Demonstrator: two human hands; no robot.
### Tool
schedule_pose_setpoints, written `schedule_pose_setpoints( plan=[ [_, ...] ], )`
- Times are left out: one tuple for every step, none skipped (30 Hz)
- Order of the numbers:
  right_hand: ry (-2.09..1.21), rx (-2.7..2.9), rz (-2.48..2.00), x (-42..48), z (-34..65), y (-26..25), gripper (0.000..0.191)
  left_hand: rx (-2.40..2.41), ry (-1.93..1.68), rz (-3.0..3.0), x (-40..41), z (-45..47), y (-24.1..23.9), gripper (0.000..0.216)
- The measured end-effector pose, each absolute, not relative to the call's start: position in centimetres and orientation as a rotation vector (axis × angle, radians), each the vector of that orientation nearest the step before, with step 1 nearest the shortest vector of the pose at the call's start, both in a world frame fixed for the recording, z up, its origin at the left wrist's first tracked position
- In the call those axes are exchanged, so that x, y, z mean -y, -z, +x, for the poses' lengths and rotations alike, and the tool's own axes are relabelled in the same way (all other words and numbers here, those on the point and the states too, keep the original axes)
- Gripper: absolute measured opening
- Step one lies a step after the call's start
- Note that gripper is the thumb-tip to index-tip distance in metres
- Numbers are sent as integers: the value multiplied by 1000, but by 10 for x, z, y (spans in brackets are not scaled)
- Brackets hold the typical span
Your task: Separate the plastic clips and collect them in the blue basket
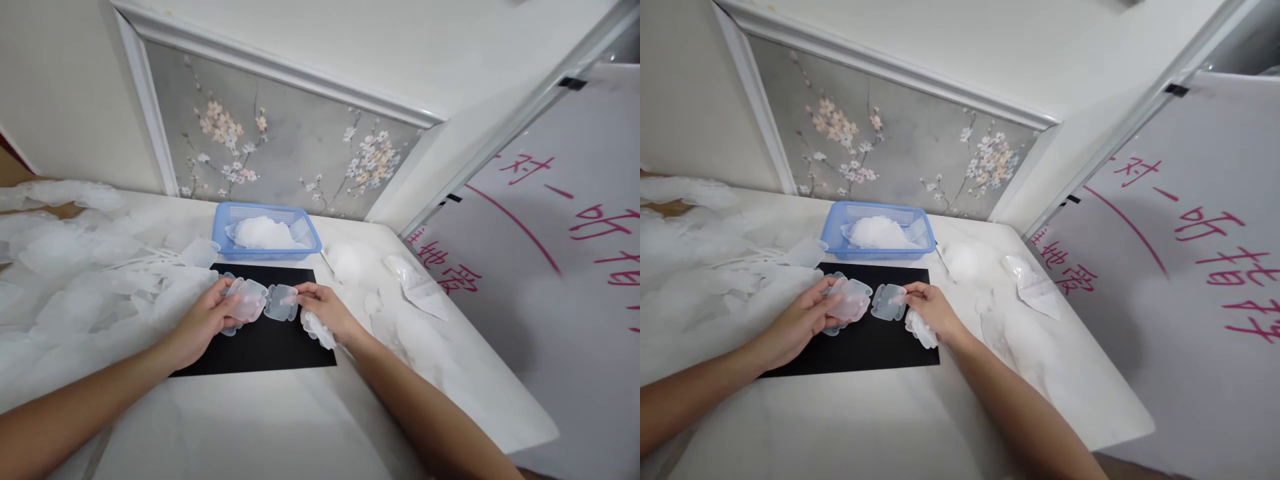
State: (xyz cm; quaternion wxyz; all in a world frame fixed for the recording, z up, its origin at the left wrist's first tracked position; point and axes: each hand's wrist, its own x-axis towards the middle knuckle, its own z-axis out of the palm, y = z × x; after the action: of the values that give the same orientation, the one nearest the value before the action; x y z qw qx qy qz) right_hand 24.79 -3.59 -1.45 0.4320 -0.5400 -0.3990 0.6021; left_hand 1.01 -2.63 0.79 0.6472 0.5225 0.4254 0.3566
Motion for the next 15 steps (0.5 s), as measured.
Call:
schedule_pose_setpoints(
  plan=[
    [-1485,1004,-1344,36,248,16,33,-931,-805,1098,25,11,-8,32],
    [-1459,1017,-1341,36,248,16,34,-902,-798,1023,23,11,-9,31],
    [-1419,1031,-1339,36,248,17,35,-877,-787,962,22,11,-10,30],
    [-1368,1047,-1340,36,249,18,36,-852,-770,915,21,12,-12,29],
    [-1312,1061,-1343,36,250,18,36,-827,-750,881,20,12,-13,30],
    [-1254,1072,-1345,36,251,18,37,-806,-729,856,20,12,-14,31],
    [-1205,1081,-1351,36,252,18,40,-788,-712,839,20,11,-15,33],
    [-1164,1100,-1361,36,253,18,42,-774,-702,829,19,11,-14,33],
    [-1124,1133,-1372,36,254,18,45,-760,-696,824,19,11,-14,34],
    [-1079,1189,-1377,37,254,17,47,-748,-693,822,19,10,-13,35],
    [-1019,1265,-1379,38,254,17,47,-739,-692,819,19,10,-12,36],
    [-943,1362,-1375,40,254,17,45,-729,-688,818,19,10,-11,38],
    [-852,1471,-1356,41,253,17,39,-719,-685,820,20,9,-10,40],
    [-751,1581,-1317,43,251,17,30,-711,-681,828,20,9,-9,43],
    [-654,1687,-1266,46,249,18,18,-705,-678,840,20,9,-9,45]
  ],
)
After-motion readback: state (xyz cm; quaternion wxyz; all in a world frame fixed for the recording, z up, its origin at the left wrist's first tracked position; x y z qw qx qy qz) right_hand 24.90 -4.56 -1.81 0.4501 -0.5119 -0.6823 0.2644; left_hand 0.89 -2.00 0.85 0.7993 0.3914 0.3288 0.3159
